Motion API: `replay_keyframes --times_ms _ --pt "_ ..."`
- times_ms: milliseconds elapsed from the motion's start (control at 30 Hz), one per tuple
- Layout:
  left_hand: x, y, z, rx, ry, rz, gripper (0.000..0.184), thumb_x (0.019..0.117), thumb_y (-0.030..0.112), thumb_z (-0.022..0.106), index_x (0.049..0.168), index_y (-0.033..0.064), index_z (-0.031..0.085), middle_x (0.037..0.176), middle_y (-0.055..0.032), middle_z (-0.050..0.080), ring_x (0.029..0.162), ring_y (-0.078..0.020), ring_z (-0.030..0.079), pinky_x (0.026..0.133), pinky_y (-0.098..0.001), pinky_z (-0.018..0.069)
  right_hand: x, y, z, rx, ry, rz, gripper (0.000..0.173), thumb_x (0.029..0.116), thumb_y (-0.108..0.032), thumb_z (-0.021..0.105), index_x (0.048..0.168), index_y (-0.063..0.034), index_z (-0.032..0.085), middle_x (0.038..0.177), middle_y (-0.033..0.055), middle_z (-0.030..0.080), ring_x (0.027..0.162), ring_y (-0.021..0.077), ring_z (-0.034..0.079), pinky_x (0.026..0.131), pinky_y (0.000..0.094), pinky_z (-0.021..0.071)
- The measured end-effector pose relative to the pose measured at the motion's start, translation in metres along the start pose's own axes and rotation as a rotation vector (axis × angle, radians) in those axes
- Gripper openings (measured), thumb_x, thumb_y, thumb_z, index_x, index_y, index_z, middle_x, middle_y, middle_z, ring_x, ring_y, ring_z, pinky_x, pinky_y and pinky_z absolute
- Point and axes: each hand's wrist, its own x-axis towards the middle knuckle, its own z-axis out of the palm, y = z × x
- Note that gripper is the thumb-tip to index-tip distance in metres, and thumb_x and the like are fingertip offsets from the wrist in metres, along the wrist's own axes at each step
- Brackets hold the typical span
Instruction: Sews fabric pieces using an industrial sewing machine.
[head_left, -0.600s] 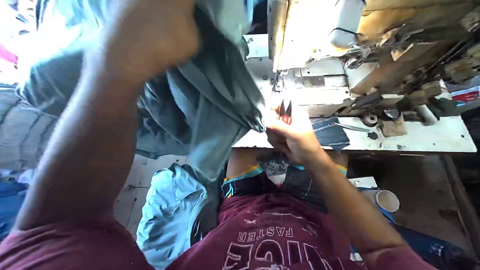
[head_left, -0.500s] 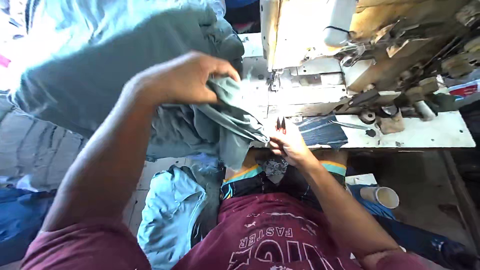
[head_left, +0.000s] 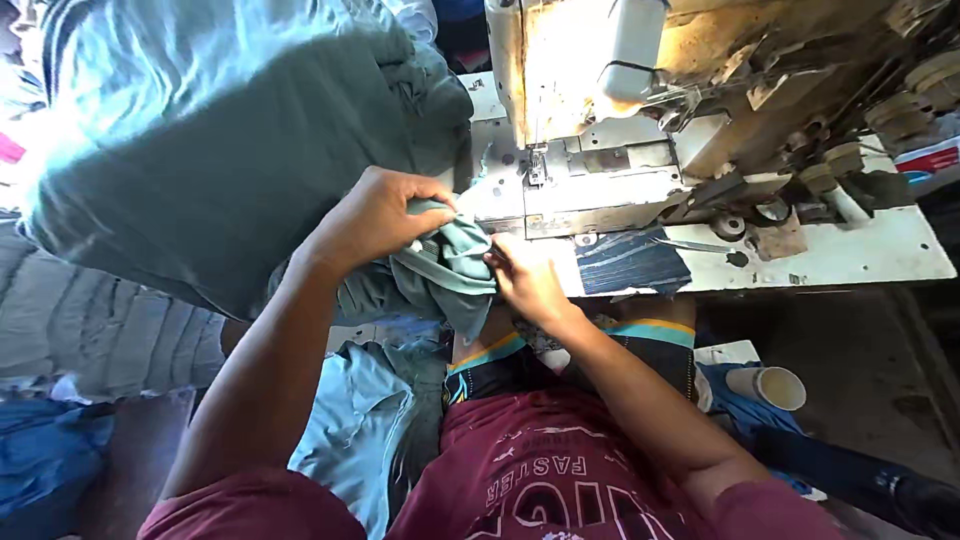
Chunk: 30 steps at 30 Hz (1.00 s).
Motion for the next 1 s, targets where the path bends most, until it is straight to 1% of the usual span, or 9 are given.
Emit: replay_keyframes --times_ms 67,133,267,400,600,667,733,833,1000 --pt "-0.018 -0.022 -0.007 0.094 -0.052 -0.077 0.014 0.0974 0.028 0.070 0.104 0.0207 0.080 0.098 0.0017 0.076 0.093 -0.0132 0.072 0.085 -0.0466 0.0578 0.004 -0.006 0.017 0.107 -0.055 -0.026 0.015 0.0970 -0.014 0.067 0.110 -0.0060 0.069 0.097 0.0094 0.070 0.087 0.0242 0.071 0.073 0.0474 0.0602" --pt "-0.036 -0.041 -0.016 0.117 -0.064 -0.116 0.015 0.0955 0.028 0.072 0.104 0.0186 0.080 0.096 -0.0032 0.073 0.094 -0.0206 0.069 0.085 -0.0527 0.0550 0.007 -0.014 0.025 0.214 -0.089 -0.067 0.014 0.0987 -0.016 0.067 0.107 -0.0051 0.069 0.098 0.0093 0.070 0.089 0.0224 0.070 0.076 0.0451 0.0607" --pt "-0.052 -0.028 -0.034 0.083 0.163 -0.178 0.019 0.0927 0.026 0.076 0.110 0.0183 0.078 0.107 -0.0047 0.070 0.100 -0.0181 0.066 0.089 -0.0460 0.0541 0.013 -0.023 0.014 0.407 -0.072 -0.075 0.019 0.0993 -0.018 0.069 0.111 -0.0030 0.068 0.095 0.0079 0.070 0.084 0.0157 0.069 0.077 0.0362 0.0613" --pt "-0.036 -0.001 -0.026 0.065 0.331 -0.156 0.016 0.0955 0.026 0.073 0.110 0.0197 0.077 0.111 -0.0031 0.068 0.100 -0.0118 0.065 0.086 -0.0337 0.0542 0.010 -0.022 -0.012 0.495 -0.018 0.063 0.020 0.1034 -0.022 0.063 0.117 -0.0077 0.068 0.085 0.0034 0.070 0.067 0.0109 0.065 0.060 0.0317 0.0578" --pt "0.008 0.019 0.019 -0.156 0.409 -0.020 0.014 0.0976 0.022 0.064 0.104 0.0123 0.073 0.141 -0.0029 0.060 0.133 -0.0139 0.055 0.110 -0.0369 0.0492 -0.005 -0.003 -0.034 0.379 0.069 0.140 0.019 0.1050 -0.021 0.060 0.112 -0.0097 0.074 0.086 0.0011 0.073 0.073 0.0088 0.069 0.067 0.0330 0.0602" --pt "0.020 0.025 0.039 -0.301 0.415 -0.012 0.015 0.1001 0.017 0.057 0.106 0.0091 0.068 0.125 -0.0011 0.070 0.119 -0.0112 0.065 0.103 -0.0374 0.0544 -0.011 0.002 -0.041 0.370 0.089 0.183 0.017 0.1038 -0.024 0.062 0.105 -0.0115 0.075 0.085 -0.0006 0.072 0.073 0.0079 0.068 0.068 0.0321 0.0597" --pt "0.029 0.030 0.057 -0.366 0.429 -0.036 0.012 0.1023 0.016 0.056 0.108 0.0091 0.064 0.098 -0.0018 0.069 0.089 -0.0100 0.067 0.080 -0.0338 0.0573 -0.016 0.006 -0.047 0.422 0.102 0.251 0.016 0.1011 -0.023 0.066 0.098 -0.0102 0.074 0.081 0.0009 0.068 0.069 0.0105 0.063 0.064 0.0330 0.0554" --pt "0.038 0.031 0.069 -0.188 0.406 -0.043 0.014 0.1016 0.013 0.058 0.114 0.0104 0.065 0.099 -0.0023 0.071 0.090 -0.0092 0.068 0.082 -0.0332 0.0579 -0.023 0.013 -0.056 0.551 0.094 0.346 0.017 0.0996 -0.021 0.068 0.090 -0.0078 0.073 0.073 0.0027 0.066 0.062 0.0122 0.060 0.057 0.0325 0.0518" --pt "0.052 0.007 0.081 0.017 0.361 0.085 0.015 0.0984 0.021 0.066 0.108 0.0104 0.072 0.107 -0.0033 0.071 0.101 -0.0133 0.068 0.091 -0.0365 0.0569 -0.033 0.015 -0.057 0.643 0.099 0.446 0.013 0.0953 -0.015 0.073 0.088 -0.0042 0.072 0.070 0.0058 0.067 0.060 0.0140 0.062 0.057 0.0334 0.0545"
